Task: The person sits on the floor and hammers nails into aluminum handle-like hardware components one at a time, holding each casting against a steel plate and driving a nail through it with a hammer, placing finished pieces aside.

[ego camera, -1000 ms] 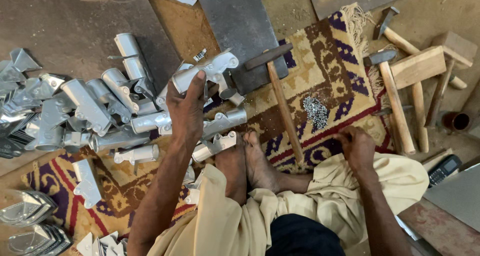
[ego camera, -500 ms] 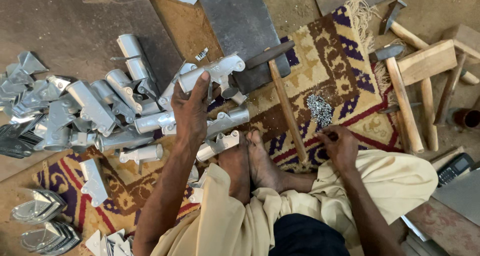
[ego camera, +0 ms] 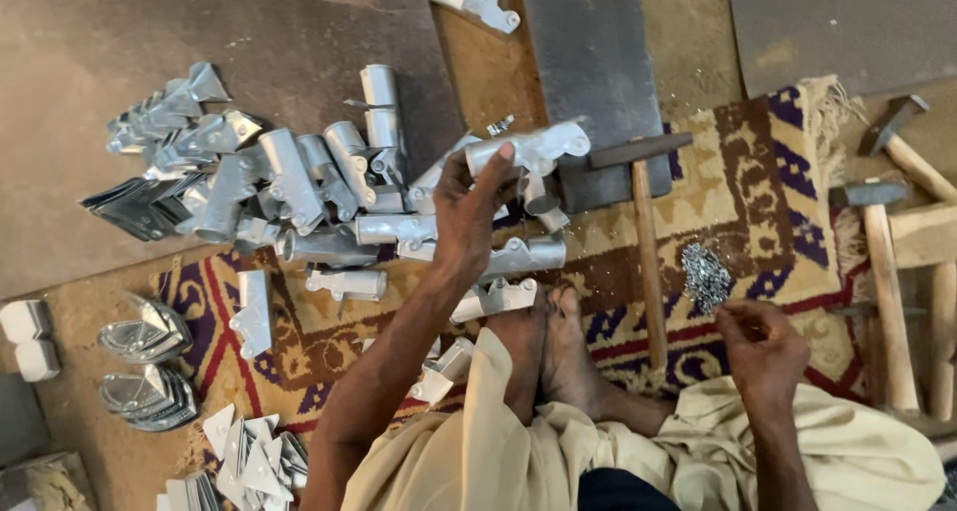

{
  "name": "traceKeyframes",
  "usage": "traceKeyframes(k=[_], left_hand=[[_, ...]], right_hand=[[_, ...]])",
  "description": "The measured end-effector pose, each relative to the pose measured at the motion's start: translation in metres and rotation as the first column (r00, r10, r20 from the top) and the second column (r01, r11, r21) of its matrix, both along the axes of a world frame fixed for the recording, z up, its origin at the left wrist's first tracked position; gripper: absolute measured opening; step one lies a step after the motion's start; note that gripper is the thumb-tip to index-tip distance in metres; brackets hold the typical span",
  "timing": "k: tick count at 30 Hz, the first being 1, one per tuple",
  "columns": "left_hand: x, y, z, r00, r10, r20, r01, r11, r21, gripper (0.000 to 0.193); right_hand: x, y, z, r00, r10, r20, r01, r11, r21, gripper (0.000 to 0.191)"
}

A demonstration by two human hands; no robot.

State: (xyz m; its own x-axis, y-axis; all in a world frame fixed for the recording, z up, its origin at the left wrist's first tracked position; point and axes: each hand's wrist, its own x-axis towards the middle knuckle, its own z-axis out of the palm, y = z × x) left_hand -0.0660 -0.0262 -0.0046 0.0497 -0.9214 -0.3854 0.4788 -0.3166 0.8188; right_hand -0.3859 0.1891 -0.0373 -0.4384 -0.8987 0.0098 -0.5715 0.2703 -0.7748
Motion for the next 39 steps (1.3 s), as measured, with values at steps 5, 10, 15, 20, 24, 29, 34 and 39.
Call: traceKeyframes(k=[5,10,15,20,24,29,34,39], left_hand=[[-0.001,-0.001,-0.002,1.000,-0.013,-0.018,0.014,1.000,0.014,0.057],[0.001,-0.002,0.002,0.999,-0.009,-0.032,0.010,0.999,0.030,0.064],[0.008,0.001,0.006,0.999,-0.040,0.003,0.039,0.999,0.036,0.070],[0.005,0.003,0.004,1.000,-0.013,-0.003,0.014,1.000,0.019,0.066],[-0.006,0.004,0.001,0.999,-0.034,-0.012,0.034,0.999,0.031,0.063],[-0.019,0.008,0.001,0.995,-0.061,0.075,0.058,0.997,0.045,0.062],[-0.035,0.013,0.000,0.976,-0.137,0.169,0.126,0.989,0.077,0.064],[-0.043,0.013,-0.005,0.973,-0.145,0.177,0.133,0.988,0.075,0.070]], right_hand=[[0.047,-0.067,0.040,0.988,0.114,0.105,-0.105,0.990,-0.090,0.042],[0.106,-0.154,0.042,0.936,0.298,-0.188,-0.338,0.909,-0.244,0.064],[0.115,-0.154,0.055,0.917,0.319,-0.242,-0.348,0.933,-0.090,0.093],[0.106,-0.086,0.052,0.908,0.119,-0.402,-0.217,0.954,-0.208,0.069],[0.093,-0.070,0.032,0.933,0.000,0.359,-0.066,0.983,0.171,0.046],[0.073,-0.049,0.043,0.929,-0.176,0.325,0.038,0.920,0.390,0.031],[0.070,-0.035,0.060,0.883,-0.155,0.443,-0.005,0.941,0.339,0.040],[0.074,-0.029,0.054,0.821,-0.188,0.539,-0.041,0.922,0.384,0.041]])
